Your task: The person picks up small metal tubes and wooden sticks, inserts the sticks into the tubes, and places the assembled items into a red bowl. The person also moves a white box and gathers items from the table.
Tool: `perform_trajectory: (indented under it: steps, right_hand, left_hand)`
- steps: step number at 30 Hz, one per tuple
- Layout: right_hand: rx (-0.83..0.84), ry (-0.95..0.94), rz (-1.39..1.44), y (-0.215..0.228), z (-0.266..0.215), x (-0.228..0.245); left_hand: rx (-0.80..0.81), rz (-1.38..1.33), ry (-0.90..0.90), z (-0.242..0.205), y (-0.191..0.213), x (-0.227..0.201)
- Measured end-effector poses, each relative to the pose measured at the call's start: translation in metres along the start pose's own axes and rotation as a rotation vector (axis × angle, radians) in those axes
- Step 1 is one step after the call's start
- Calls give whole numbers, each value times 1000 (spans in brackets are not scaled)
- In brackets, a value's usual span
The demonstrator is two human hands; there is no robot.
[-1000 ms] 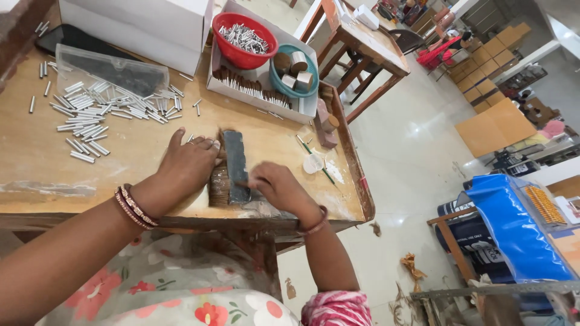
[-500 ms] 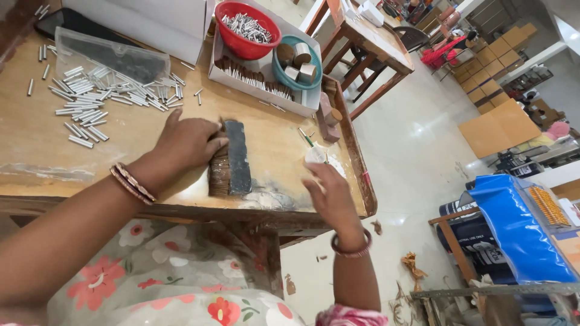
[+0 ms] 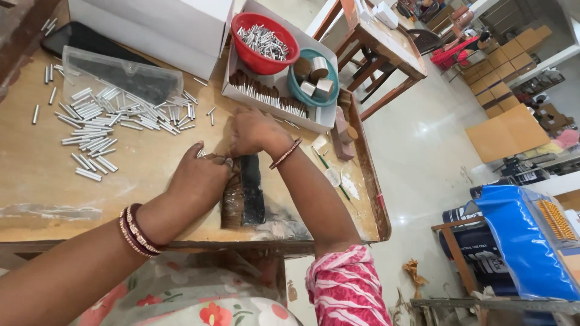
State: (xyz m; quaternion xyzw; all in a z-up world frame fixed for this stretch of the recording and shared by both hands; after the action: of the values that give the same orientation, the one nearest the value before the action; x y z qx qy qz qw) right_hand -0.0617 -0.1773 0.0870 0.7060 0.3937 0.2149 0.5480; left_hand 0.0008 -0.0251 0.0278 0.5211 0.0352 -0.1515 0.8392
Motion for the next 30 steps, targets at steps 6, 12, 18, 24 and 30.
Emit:
perform_trajectory:
  steps: [6, 12, 18, 24, 30]
  right_hand:
    - [-105, 23, 13, -4, -13, 15]
    - [-288, 64, -141, -29, -18, 7]
    - [-243, -87, -188, -26, -32, -8]
    - [-517, -30, 190, -2, -110, -39]
    - [-428, -68, 332, -51, -273, -90]
  left_hand:
    - [-36, 10, -7, -3, -3, 0]
    - [57, 85, 4, -5, -2, 0]
    - [-27, 21, 7, -5, -1, -1]
    - [19, 35, -10, -5, 2, -1]
    - [97, -186, 105, -1, 22, 3]
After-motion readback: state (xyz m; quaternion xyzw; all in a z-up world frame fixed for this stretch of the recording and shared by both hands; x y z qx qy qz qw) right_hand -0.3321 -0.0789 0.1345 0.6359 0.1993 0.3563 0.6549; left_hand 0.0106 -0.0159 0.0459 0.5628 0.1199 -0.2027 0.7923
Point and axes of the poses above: each hand's wrist, its own z-axis towards the middle knuckle, its own y-axis out of the back of the hand, x = y × z, the point moved 3 cm from there along z, towards the middle knuckle, and after that the axes turned 1 degree about z, right-handed, at the moved point
